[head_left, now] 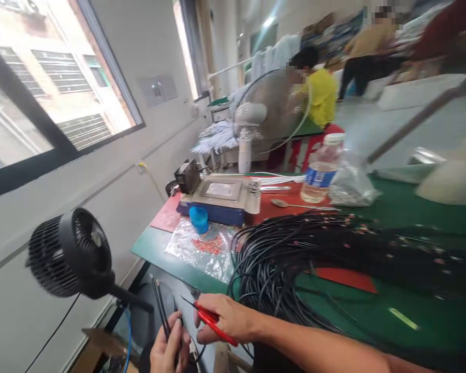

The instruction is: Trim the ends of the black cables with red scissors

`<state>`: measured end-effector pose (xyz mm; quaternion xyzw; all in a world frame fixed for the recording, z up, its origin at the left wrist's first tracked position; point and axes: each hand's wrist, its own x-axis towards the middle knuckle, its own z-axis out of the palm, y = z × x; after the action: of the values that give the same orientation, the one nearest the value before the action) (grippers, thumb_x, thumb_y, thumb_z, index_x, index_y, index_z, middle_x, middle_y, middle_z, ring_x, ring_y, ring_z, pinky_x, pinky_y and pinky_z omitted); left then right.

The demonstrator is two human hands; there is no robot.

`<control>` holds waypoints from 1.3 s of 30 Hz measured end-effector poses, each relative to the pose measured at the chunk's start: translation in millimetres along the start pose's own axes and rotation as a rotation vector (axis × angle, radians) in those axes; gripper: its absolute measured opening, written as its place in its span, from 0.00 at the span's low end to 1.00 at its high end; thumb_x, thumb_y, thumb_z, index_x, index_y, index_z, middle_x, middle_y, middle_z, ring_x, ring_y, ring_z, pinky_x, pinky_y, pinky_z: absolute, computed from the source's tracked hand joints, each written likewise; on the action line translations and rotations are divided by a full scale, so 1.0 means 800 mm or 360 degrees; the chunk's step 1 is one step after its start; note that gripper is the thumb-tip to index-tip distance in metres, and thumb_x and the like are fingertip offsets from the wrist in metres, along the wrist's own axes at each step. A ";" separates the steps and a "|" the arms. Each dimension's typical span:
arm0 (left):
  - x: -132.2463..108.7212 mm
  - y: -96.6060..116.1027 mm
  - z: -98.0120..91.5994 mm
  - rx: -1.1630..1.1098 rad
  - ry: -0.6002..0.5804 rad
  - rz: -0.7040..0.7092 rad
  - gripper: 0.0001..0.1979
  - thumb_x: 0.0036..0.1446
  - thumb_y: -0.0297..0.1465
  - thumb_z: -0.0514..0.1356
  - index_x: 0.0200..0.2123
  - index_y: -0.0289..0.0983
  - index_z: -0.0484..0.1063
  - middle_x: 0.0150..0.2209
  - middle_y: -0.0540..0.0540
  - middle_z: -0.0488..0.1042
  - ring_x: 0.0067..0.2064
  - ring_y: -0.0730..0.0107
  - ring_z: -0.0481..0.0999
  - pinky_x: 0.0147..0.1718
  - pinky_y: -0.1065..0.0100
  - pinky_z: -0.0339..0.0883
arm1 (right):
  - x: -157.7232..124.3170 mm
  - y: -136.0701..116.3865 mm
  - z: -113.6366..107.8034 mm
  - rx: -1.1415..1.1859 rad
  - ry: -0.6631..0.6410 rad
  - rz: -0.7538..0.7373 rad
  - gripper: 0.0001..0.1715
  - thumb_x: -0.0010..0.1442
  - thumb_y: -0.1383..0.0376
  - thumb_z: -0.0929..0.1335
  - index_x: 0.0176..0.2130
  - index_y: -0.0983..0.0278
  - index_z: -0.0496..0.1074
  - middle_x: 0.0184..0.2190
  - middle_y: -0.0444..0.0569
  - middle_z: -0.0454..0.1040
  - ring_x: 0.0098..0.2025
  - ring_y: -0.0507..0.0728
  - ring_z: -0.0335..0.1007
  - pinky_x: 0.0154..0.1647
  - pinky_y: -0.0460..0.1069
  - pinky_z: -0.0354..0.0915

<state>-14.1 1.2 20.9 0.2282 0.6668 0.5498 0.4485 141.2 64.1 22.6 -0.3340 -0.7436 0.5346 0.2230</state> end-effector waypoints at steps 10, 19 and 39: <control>0.006 -0.008 -0.008 -0.0303 -0.0019 -0.0210 0.16 0.31 0.35 0.67 0.28 0.38 0.73 0.14 0.53 0.71 0.13 0.89 0.57 0.11 0.83 0.44 | -0.004 0.001 0.013 -0.0614 -0.0096 0.0014 0.21 0.50 0.49 0.65 0.23 0.65 0.65 0.20 0.39 0.58 0.22 0.47 0.50 0.23 0.43 0.44; 0.008 -0.007 -0.005 -0.0213 0.0031 -0.0136 0.17 0.29 0.37 0.68 0.28 0.39 0.73 0.15 0.53 0.71 0.19 0.81 0.68 0.12 0.80 0.48 | -0.005 0.006 0.013 -0.0506 -0.0074 0.0057 0.24 0.51 0.49 0.64 0.19 0.66 0.62 0.16 0.38 0.51 0.20 0.46 0.44 0.20 0.43 0.41; 0.013 -0.022 -0.005 -0.0298 -0.0068 -0.0296 0.18 0.26 0.37 0.69 0.26 0.36 0.75 0.13 0.53 0.68 0.12 0.91 0.52 0.11 0.81 0.42 | -0.001 0.009 0.010 0.0035 -0.0044 0.0123 0.23 0.53 0.59 0.64 0.14 0.68 0.59 0.10 0.38 0.51 0.14 0.44 0.46 0.16 0.41 0.45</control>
<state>-19.5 2.4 0.7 0.1342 0.6211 0.5605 0.5311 138.0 60.0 13.4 -0.3525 -0.7272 0.5555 0.1956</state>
